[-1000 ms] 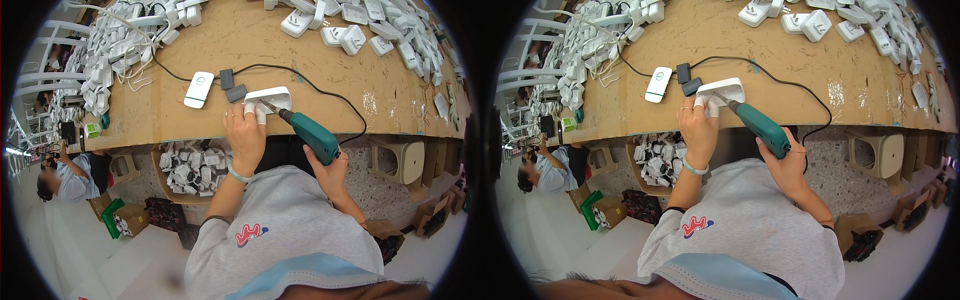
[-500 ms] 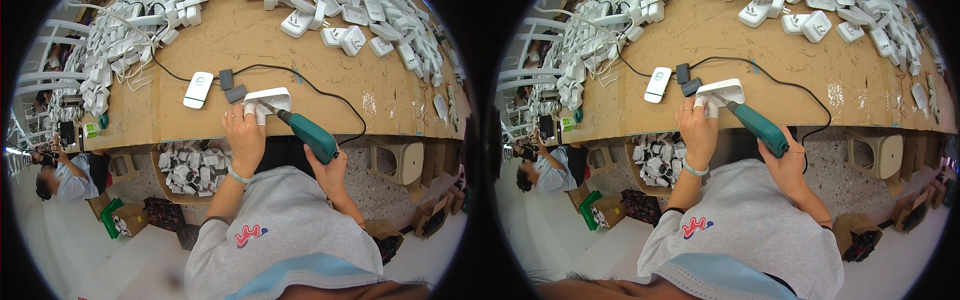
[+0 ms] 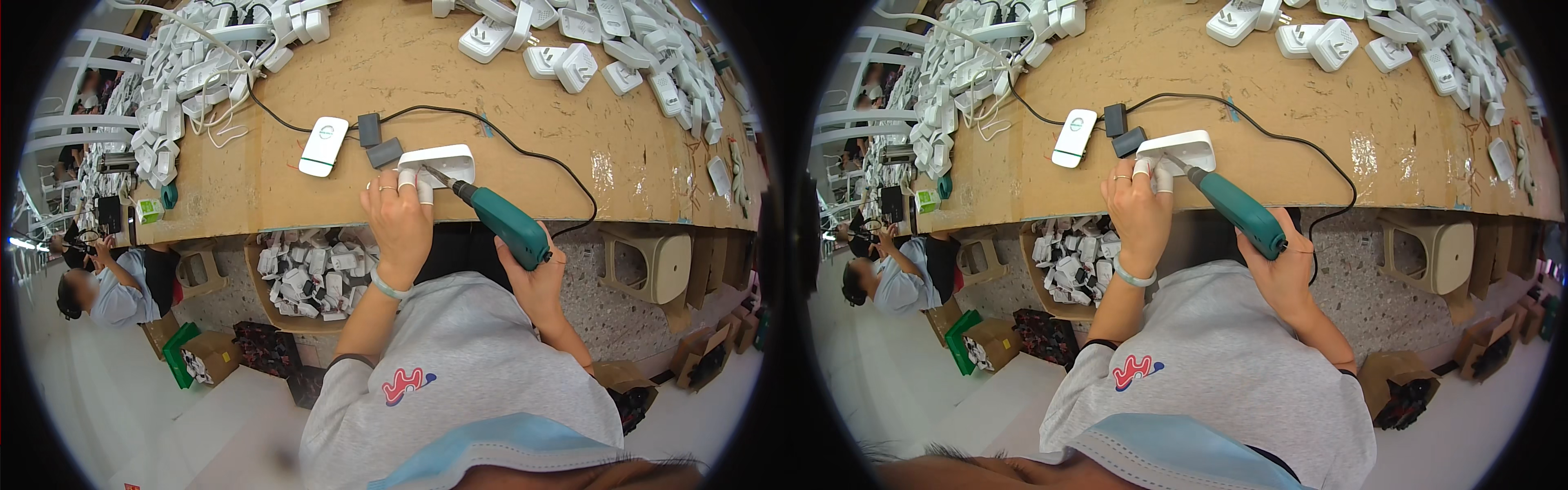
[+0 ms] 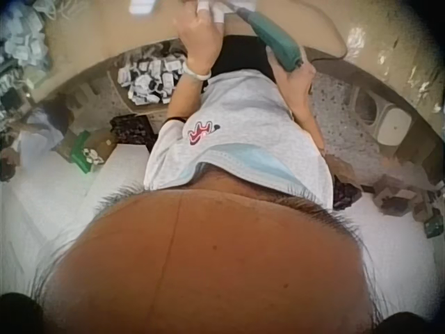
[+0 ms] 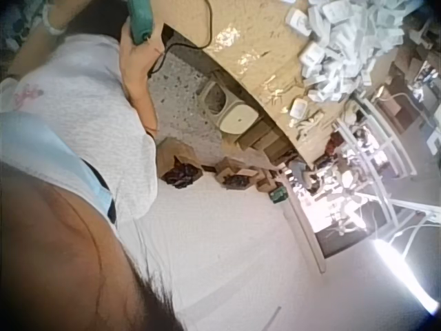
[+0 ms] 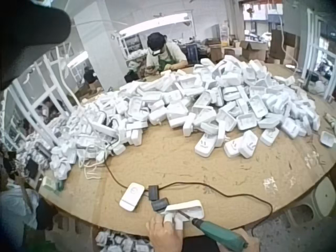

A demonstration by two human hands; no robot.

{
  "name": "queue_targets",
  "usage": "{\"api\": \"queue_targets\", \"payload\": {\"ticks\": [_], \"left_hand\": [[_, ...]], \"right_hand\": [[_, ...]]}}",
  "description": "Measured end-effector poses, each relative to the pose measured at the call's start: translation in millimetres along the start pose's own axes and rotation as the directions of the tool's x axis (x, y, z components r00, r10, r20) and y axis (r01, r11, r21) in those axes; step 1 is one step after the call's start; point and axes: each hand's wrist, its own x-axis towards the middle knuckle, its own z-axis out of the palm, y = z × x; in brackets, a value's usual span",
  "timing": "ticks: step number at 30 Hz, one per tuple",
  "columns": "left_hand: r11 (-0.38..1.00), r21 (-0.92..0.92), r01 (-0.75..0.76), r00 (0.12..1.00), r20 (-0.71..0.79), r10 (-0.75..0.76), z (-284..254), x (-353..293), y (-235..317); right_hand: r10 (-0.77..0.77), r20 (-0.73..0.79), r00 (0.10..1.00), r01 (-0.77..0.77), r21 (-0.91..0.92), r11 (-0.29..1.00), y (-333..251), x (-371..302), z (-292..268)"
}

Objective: Assemble electronic components into plastic housings using an electric screwdriver.

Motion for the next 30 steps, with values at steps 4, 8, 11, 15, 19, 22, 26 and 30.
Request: {"api": "queue_targets", "payload": {"ticks": [4,8,11,15,19,22,26,30], "left_hand": [[1.000,0.014,-0.013,1.000,-0.006,0.014,2.4,-0.8,-0.4],[1.000,0.006,-0.012,1.000,-0.004,0.012,2.3,-0.8,-0.1],[1.000,0.018,-0.010,1.000,0.010,0.009,2.1,-0.5,0.2],[0.999,0.021,-0.027,1.000,-0.014,0.027,2.2,-0.5,0.1],[0.999,0.034,0.001,1.000,0.011,-0.001,1.4,-0.9,1.5],[0.999,0.030,0.013,1.000,0.017,-0.014,1.4,-0.7,1.4],[0.998,0.058,-0.011,1.000,0.008,0.011,1.7,-2.6,0.8],[1.000,0.020,0.016,1.000,-0.025,-0.016,-3.5,-4.4,6.3]], "right_hand": [[0.004,-0.017,1.000,-0.004,-0.011,1.000,-1.6,-2.0,-1.2],[0.004,-0.022,1.000,-0.004,-0.004,1.000,0.3,-3.2,-2.2],[0.023,-0.024,0.999,-0.022,0.008,1.000,0.2,-5.1,-4.0],[0.096,-0.004,0.995,-0.095,0.021,0.995,1.1,-8.8,-9.2],[0.159,-0.017,0.987,-0.156,0.111,0.982,0.7,-15.7,-13.2],[0.190,-0.034,0.981,-0.182,0.164,0.970,-3.9,-21.0,-16.8],[0.181,-0.054,0.982,-0.170,0.173,0.970,-6.6,-23.7,-20.2],[0.202,-0.056,0.978,-0.188,0.191,0.963,-6.8,-26.0,-22.5]]}}
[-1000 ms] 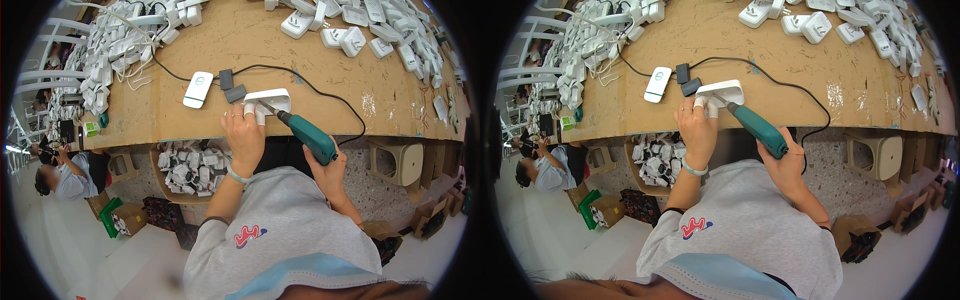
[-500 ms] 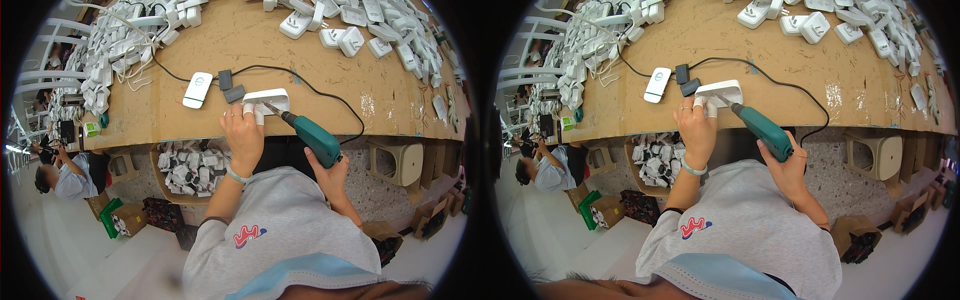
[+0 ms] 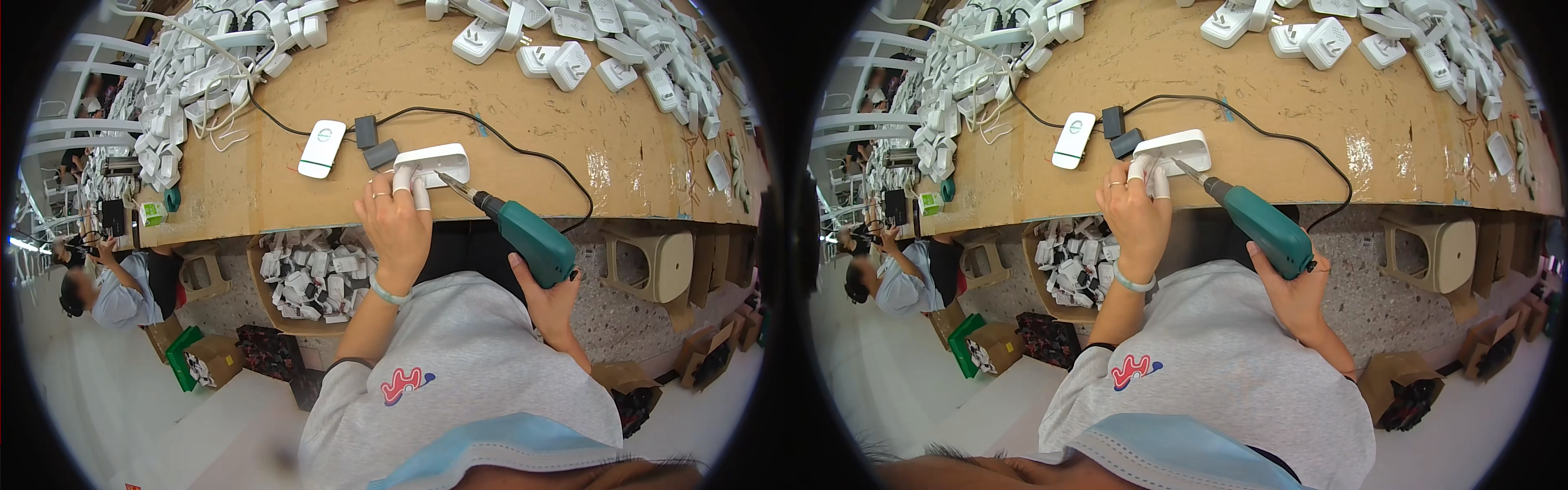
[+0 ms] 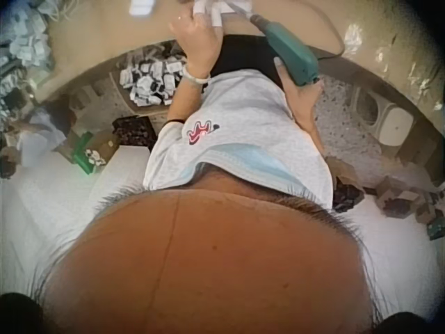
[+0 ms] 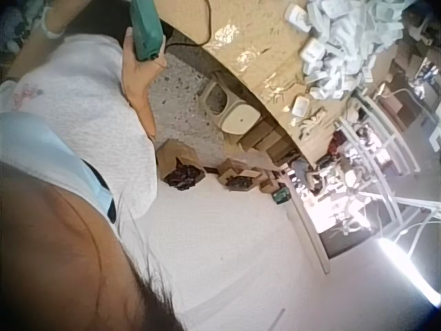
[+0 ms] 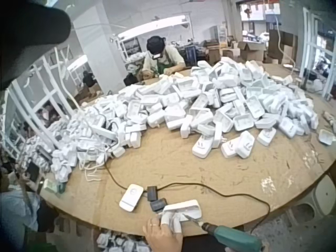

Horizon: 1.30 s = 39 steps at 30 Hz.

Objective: Assemble electronic components into plastic housings using an electric screwdriver.

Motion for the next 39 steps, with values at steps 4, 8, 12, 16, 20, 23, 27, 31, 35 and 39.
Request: {"api": "queue_targets", "payload": {"ticks": [4,8,12,16,20,23,27,31,35,39], "left_hand": [[0.952,-0.304,0.024,0.997,-0.061,-0.044,-7.9,-8.6,2.5],[0.923,-0.384,0.011,1.000,-0.015,-0.018,-13.7,-19.9,-2.6],[0.929,-0.369,0.018,0.999,-0.040,-0.035,-11.5,-19.3,-5.4],[0.891,-0.435,0.131,0.991,0.047,-0.123,-11.4,-9.2,-2.6],[0.972,-0.232,0.033,0.999,-0.030,-0.041,-1.2,-6.5,-7.7],[0.993,-0.118,-0.012,0.997,-0.083,0.002,2.7,-5.4,-8.3],[0.998,-0.049,0.042,0.994,-0.095,-0.047,3.8,0.5,-3.4],[1.000,0.008,0.025,0.993,-0.113,-0.023,3.4,8.1,2.4],[1.000,0.026,-0.009,0.987,-0.157,0.013,6.1,10.4,0.5],[1.000,0.029,-0.008,0.992,-0.127,0.012,10.3,8.8,-2.0]], "right_hand": [[0.006,-0.031,0.999,-0.005,0.035,0.999,1.0,-3.0,-1.2],[0.022,-0.030,0.999,-0.020,0.066,0.998,0.1,-3.4,-3.4],[0.004,-0.010,1.000,-0.004,0.026,1.000,3.9,-1.8,-3.2],[-0.035,-0.005,0.999,0.035,-0.018,0.999,3.0,2.1,-1.0],[-0.055,-0.002,0.998,0.055,-0.033,0.998,2.5,6.4,3.2],[-0.084,0.011,0.996,0.084,-0.035,0.996,5.7,7.6,5.9],[-0.070,0.046,0.996,0.072,-0.043,0.997,4.8,11.5,7.5],[-0.071,0.063,0.995,0.076,-0.078,0.994,5.8,17.7,11.2],[-0.082,0.074,0.994,0.088,-0.076,0.993,5.4,21.4,15.0],[-0.087,0.079,0.993,0.095,-0.109,0.990,2.7,24.3,19.3]]}}
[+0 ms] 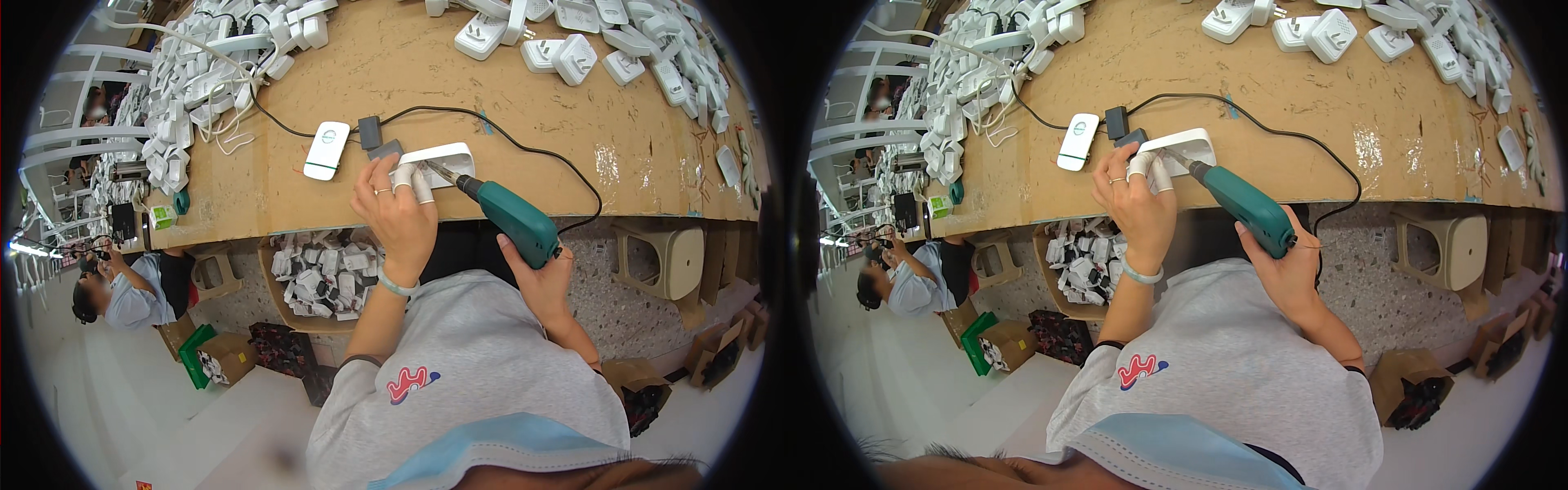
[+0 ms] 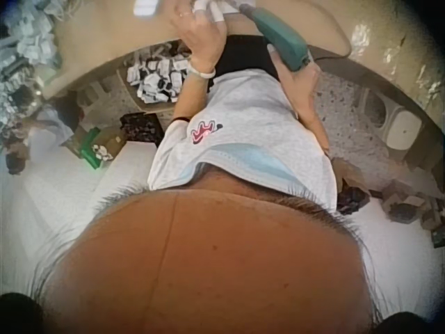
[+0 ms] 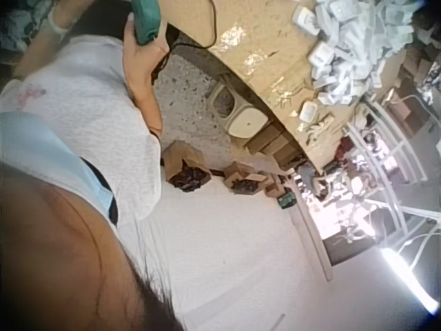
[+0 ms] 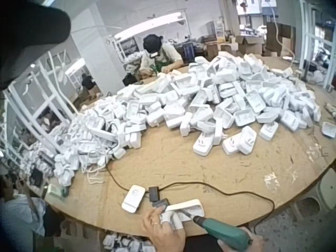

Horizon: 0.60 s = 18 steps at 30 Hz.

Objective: Assemble electronic components into plastic housings using an electric screwdriver.

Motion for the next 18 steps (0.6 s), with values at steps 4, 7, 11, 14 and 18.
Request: {"api": "queue_targets", "payload": {"ticks": [4,7,11,14,18], "left_hand": [[1.000,0.004,0.011,1.000,0.003,-0.011,1.8,0.3,0.3],[1.000,-0.002,0.021,0.999,-0.032,-0.021,2.3,0.8,0.4],[1.000,0.006,0.024,1.000,-0.018,-0.024,2.3,0.5,0.0],[1.000,0.011,0.025,1.000,-0.013,-0.025,3.0,0.3,-0.7],[1.000,0.005,0.028,0.999,-0.020,-0.028,4.4,-0.2,-1.4]], "right_hand": [[-0.032,-0.007,0.999,0.032,0.000,0.999,1.1,2.0,2.6],[-0.030,-0.008,1.000,0.030,0.027,0.999,3.5,2.6,4.2],[-0.035,-0.003,0.999,0.035,0.030,0.999,4.8,3.3,5.4],[-0.047,-0.008,0.999,0.047,0.012,0.999,1.0,4.1,5.4],[-0.039,0.011,0.999,0.039,-0.019,0.999,2.2,5.4,2.9]]}}
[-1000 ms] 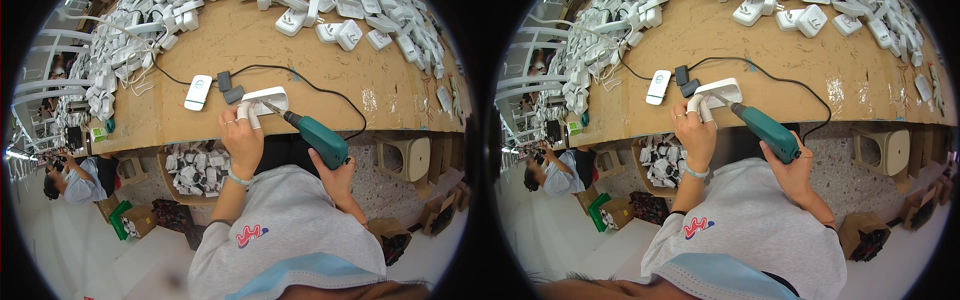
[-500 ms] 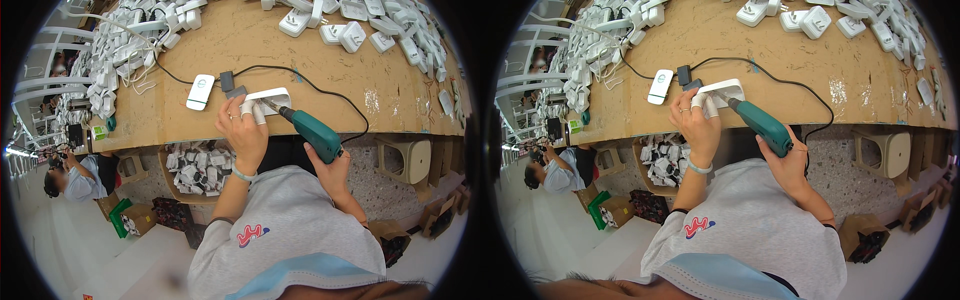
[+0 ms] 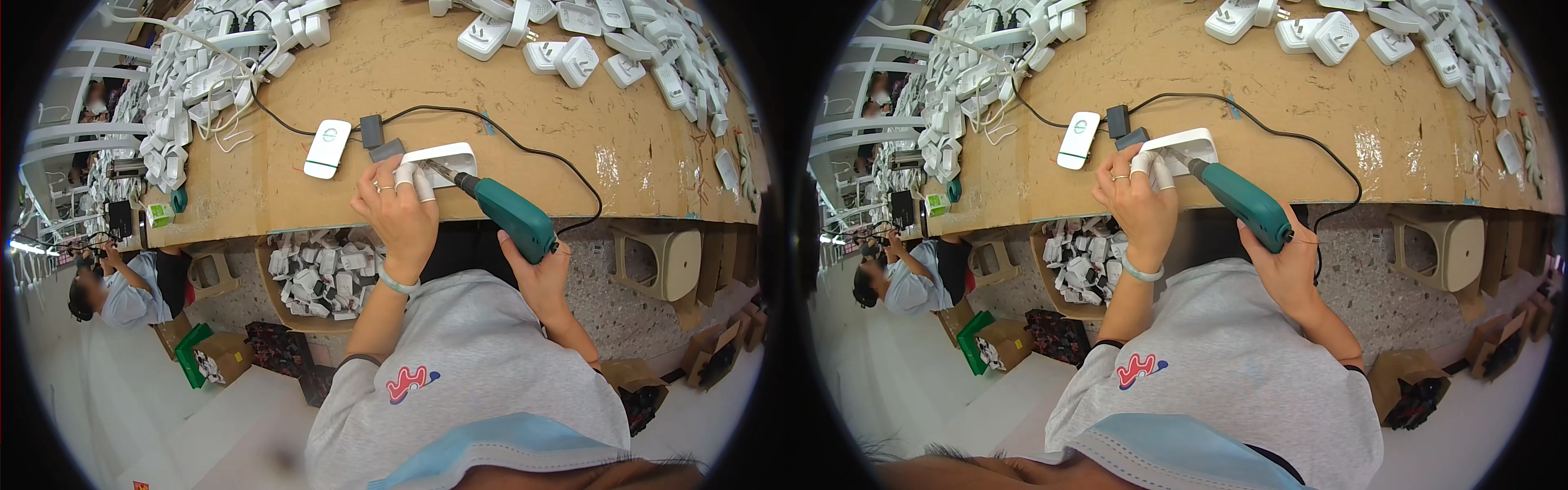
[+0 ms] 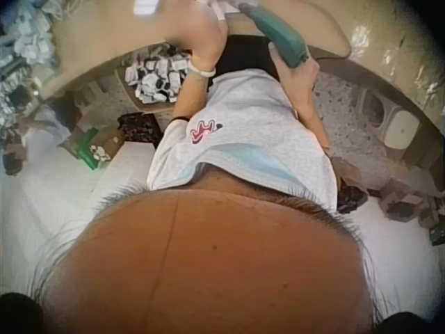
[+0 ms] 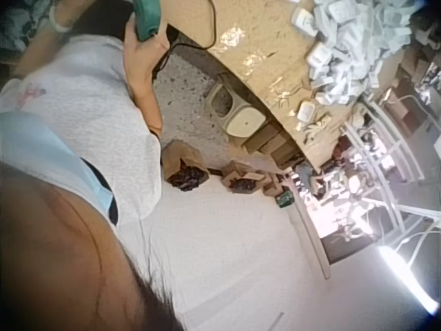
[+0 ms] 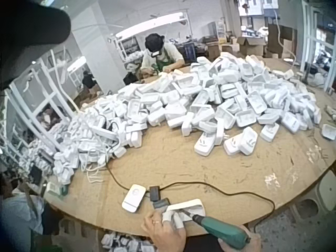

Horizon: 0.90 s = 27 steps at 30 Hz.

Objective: Assemble electronic components into plastic housings using an electric screwdriver.

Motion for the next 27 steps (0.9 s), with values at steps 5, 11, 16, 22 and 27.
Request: {"api": "queue_targets", "payload": {"ticks": [5,11,16,22,27], "left_hand": [[1.000,0.005,0.004,1.000,0.000,-0.004,0.2,0.4,0.4],[1.000,0.021,0.003,1.000,0.005,-0.003,-1.0,0.4,0.8],[1.000,0.018,0.006,1.000,0.006,-0.006,0.3,-0.8,0.5],[1.000,0.023,0.008,1.000,0.012,-0.009,0.1,-0.7,0.6],[1.000,0.014,0.007,1.000,0.022,-0.008,-0.5,-0.7,0.5]], "right_hand": [[-0.018,-0.006,1.000,0.018,0.001,1.000,-1.1,1.2,1.1],[-0.020,0.005,1.000,0.020,-0.017,1.000,-2.3,1.4,0.4],[-0.014,-0.013,1.000,0.014,-0.010,1.000,2.7,-1.3,-1.6],[0.034,-0.024,0.999,-0.035,-0.038,0.999,-6.4,-11.5,-12.3],[0.050,-0.093,0.994,-0.040,0.108,0.993,-5.7,-20.8,-16.8]]}}
